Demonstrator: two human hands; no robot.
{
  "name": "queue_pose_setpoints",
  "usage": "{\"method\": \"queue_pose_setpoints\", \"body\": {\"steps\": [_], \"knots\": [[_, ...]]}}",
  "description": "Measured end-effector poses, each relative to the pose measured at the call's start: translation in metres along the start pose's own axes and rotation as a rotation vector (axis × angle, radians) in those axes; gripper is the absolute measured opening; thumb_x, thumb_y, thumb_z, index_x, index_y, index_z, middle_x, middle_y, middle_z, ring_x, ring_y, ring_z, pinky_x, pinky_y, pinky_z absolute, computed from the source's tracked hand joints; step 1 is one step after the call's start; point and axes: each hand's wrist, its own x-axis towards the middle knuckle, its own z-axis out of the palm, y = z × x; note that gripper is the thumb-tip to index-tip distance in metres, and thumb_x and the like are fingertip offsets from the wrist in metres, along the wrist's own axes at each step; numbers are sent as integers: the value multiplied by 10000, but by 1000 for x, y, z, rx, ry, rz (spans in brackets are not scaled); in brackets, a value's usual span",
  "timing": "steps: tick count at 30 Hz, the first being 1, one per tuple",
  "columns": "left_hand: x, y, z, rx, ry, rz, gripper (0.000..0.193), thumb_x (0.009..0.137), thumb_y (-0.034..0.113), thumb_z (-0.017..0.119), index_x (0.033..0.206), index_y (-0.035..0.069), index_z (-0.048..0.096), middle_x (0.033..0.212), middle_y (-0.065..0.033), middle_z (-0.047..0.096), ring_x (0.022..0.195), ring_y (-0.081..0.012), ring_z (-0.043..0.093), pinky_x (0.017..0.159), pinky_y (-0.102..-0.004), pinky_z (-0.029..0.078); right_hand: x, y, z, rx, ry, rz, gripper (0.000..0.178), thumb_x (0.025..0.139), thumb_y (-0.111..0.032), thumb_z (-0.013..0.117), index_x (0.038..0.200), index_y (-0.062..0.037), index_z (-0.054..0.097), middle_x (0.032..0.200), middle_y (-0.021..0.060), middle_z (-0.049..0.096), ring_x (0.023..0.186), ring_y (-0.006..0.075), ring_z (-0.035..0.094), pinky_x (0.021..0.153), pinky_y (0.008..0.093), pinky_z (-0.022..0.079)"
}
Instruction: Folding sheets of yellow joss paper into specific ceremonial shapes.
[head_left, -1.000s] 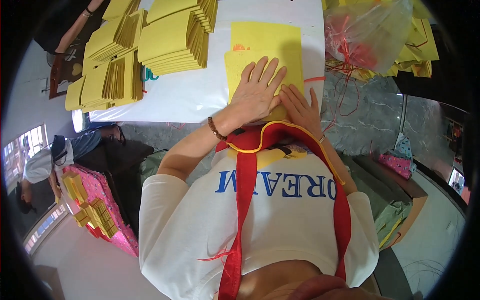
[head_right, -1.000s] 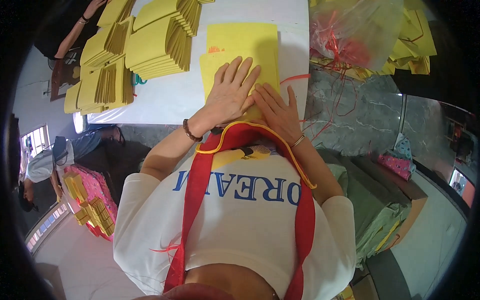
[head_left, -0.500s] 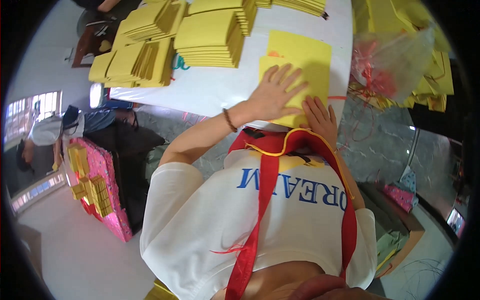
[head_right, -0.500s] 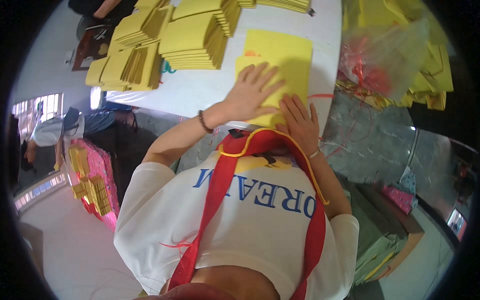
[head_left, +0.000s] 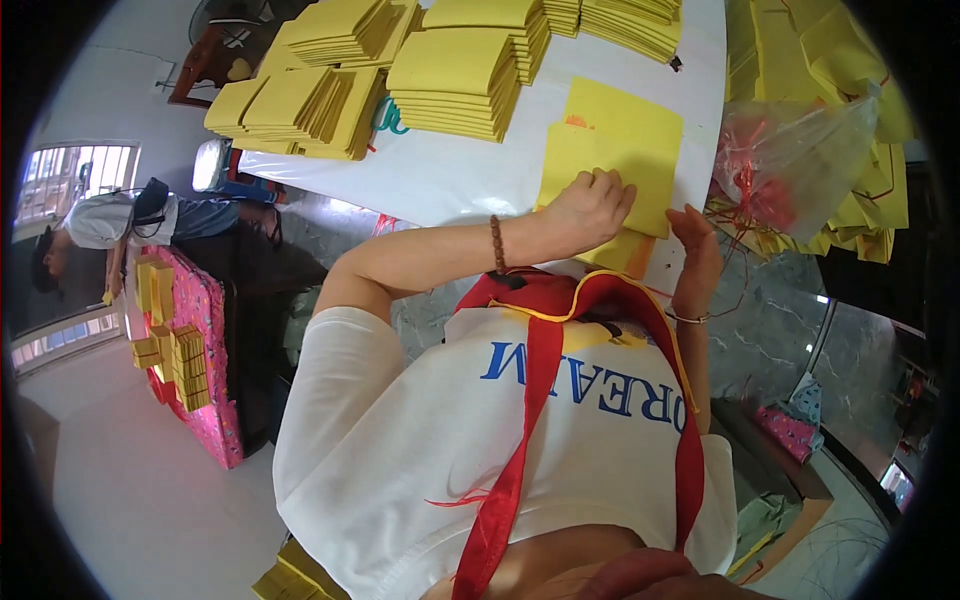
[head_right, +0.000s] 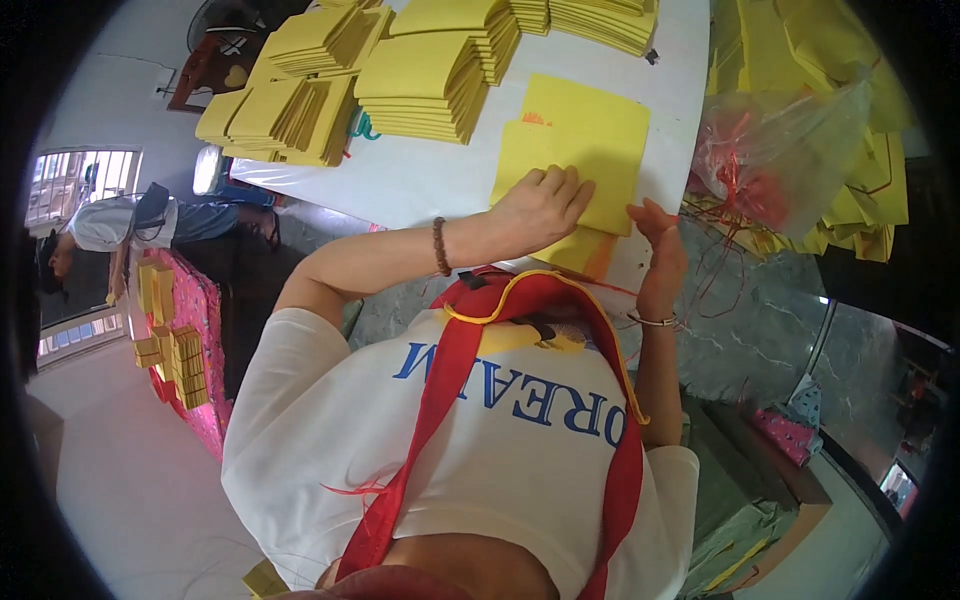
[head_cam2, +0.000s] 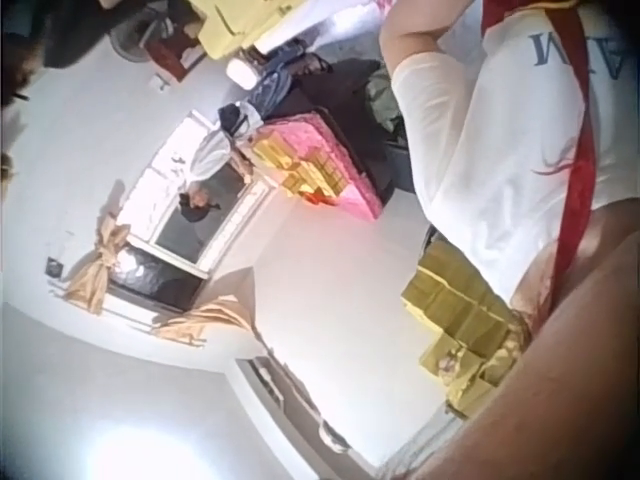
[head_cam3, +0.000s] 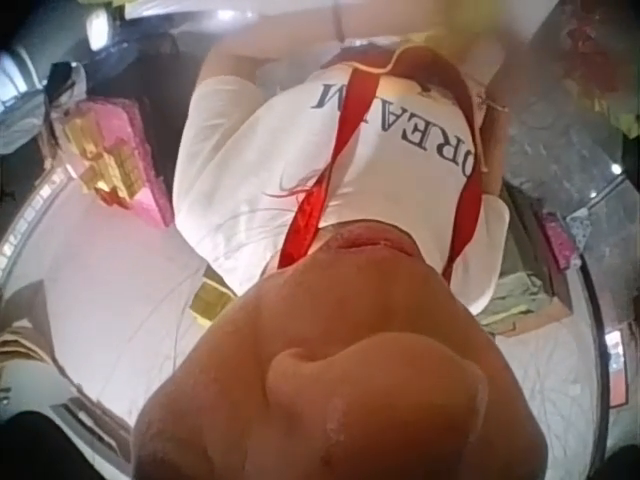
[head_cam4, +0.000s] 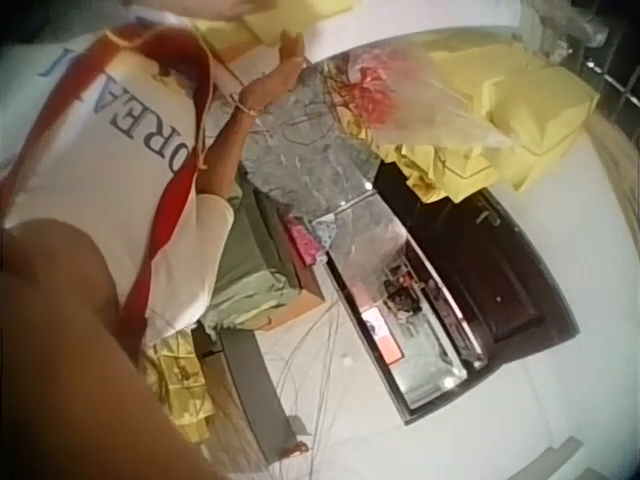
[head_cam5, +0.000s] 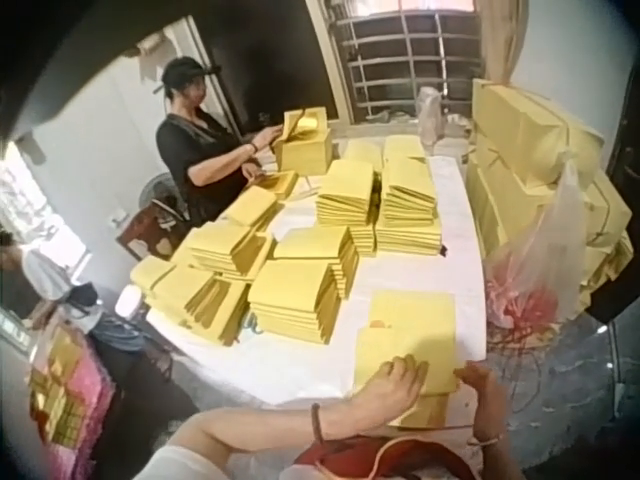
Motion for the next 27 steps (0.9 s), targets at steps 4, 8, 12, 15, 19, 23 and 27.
{"method": "queue_pose_setpoints", "body": {"steps": [4, 8, 12, 15, 19, 23, 27], "knots": [[7, -14, -3, -230, -79, -53, 418, 657, 136, 586, 1044, -17, 545, 837, -111, 587, 714, -226, 548, 583, -333, 447, 1, -3, 0, 2, 72, 41, 470, 961, -325, 266, 1168, 25, 503, 1056, 127, 593, 1000, 200, 546, 908, 330, 392], [-1, -75, -35, -523, 203, -221, 444, 649, 2, 536, 1081, 92, 582, 911, -81, 634, 822, -268, 580, 670, -363, 461, 0, 3, -9, 39, 200, 53, 463, 957, -338, 280, 1162, 13, 502, 1024, 112, 600, 970, 190, 559, 866, 329, 415], [-40, -164, -44, -359, 310, -259, 537, 629, -53, 530, 1137, 120, 555, 1076, -47, 602, 947, -253, 550, 780, -360, 415, 0, 10, -16, 81, 304, 44, 450, 953, -350, 292, 1154, -12, 511, 997, 85, 610, 943, 177, 568, 824, 321, 431], [-81, -206, -10, -204, 242, -323, 564, 642, -59, 521, 1174, 128, 529, 1105, -41, 587, 984, -248, 528, 831, -363, 393, -2, 14, -12, 139, 307, 87, 444, 947, -363, 312, 1139, -24, 526, 986, 68, 613, 934, 168, 570, 810, 313, 431], [-107, -226, 24, -239, 51, -385, 566, 690, -43, 525, 1218, 159, 489, 1136, -31, 567, 1001, -235, 516, 844, -378, 380, -6, 23, -7, 115, 323, 108, 447, 938, -389, 337, 1123, -36, 540, 987, 58, 614, 933, 161, 571, 799, 303, 429], [-102, -233, 26, -227, -70, -332, 501, 729, 8, 551, 1201, 169, 502, 1129, -18, 568, 1001, -223, 519, 819, -378, 391, -9, 31, -7, 82, 367, 156, 438, 929, -403, 366, 1112, -51, 551, 973, 51, 618, 920, 158, 576, 791, 308, 430], [-101, -243, 39, -179, -110, -271, 447, 766, 51, 555, 1192, 175, 501, 1115, -9, 574, 997, -219, 520, 811, -384, 397, -4, 36, 3, 57, 413, 187, 398, 936, -353, 382, 1093, -36, 563, 954, 68, 614, 898, 168, 585, 767, 297, 440]]}}
